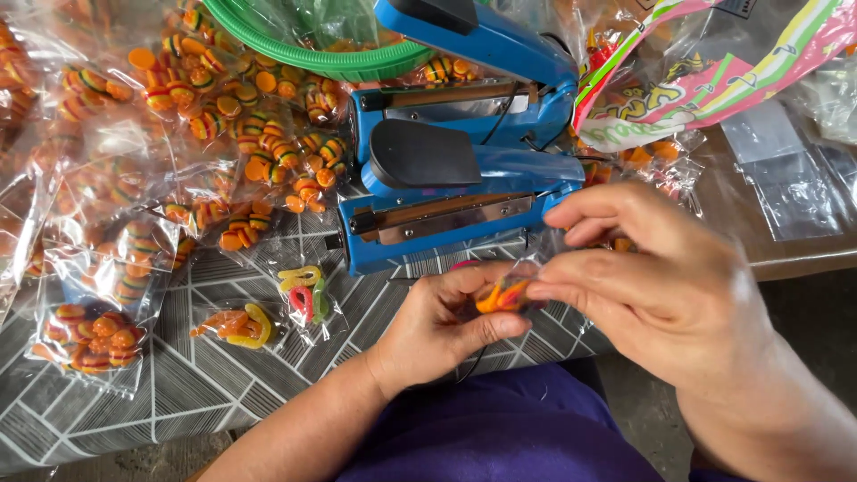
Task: Sealing individual plastic bags of candies using a manual heat sealer and trimming them with scissors.
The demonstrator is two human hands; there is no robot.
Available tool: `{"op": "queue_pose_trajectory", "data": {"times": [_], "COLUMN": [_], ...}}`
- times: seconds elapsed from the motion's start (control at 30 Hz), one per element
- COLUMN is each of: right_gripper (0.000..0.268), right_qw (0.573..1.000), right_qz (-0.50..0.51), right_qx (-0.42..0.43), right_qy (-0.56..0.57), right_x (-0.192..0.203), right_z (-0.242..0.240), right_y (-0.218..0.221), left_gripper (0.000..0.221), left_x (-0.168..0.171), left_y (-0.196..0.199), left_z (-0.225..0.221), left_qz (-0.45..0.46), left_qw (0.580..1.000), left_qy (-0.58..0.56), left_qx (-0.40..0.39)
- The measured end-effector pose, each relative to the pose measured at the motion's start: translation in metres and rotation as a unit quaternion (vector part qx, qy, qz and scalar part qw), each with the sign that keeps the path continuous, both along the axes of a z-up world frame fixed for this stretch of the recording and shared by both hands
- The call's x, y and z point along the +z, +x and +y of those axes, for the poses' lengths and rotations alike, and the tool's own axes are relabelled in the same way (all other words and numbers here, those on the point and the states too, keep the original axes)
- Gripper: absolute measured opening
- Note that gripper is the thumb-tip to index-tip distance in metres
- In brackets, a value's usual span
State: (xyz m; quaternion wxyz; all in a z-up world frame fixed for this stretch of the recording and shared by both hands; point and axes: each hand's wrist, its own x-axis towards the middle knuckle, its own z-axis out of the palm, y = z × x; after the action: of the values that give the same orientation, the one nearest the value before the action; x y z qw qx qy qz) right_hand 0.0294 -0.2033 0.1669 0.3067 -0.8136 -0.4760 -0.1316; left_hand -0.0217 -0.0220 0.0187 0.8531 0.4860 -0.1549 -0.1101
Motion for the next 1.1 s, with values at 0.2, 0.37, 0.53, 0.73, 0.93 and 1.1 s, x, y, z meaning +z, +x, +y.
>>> {"op": "queue_pose_trajectory", "data": {"times": [0.2,0.37,0.53,0.73,0.93,1.1], "right_gripper": [0.023,0.009,0.010,0.014,0.028,0.052], "right_qw": [0.994,0.981,0.979,0.974,0.942,0.875], "right_qz": [0.103,0.185,0.195,0.211,0.330,0.471], "right_qx": [-0.034,0.026,0.029,0.059,0.029,-0.021], "right_qy": [-0.032,-0.042,-0.047,-0.062,0.047,0.114], "right_x": [-0.009,-0.020,-0.020,-0.026,-0.044,-0.073], "right_z": [-0.011,-0.017,-0.020,-0.024,-0.021,-0.016], "right_y": [0.005,0.012,0.010,0.012,0.006,0.012], "left_gripper": [0.034,0.028,0.027,0.031,0.018,0.021], "left_x": [0.019,0.031,0.047,0.042,0.021,0.015], "left_y": [-0.013,-0.023,-0.023,-0.022,-0.021,-0.020], "left_z": [-0.014,-0.017,-0.020,-0.024,-0.024,-0.016], "left_qz": [0.034,0.076,0.160,0.173,0.190,0.154], "left_qw": [0.998,0.996,0.982,0.984,0.980,0.978], "left_qy": [0.025,0.037,0.097,0.039,-0.027,0.024], "left_qx": [0.049,0.018,0.003,-0.006,0.052,0.137]}}
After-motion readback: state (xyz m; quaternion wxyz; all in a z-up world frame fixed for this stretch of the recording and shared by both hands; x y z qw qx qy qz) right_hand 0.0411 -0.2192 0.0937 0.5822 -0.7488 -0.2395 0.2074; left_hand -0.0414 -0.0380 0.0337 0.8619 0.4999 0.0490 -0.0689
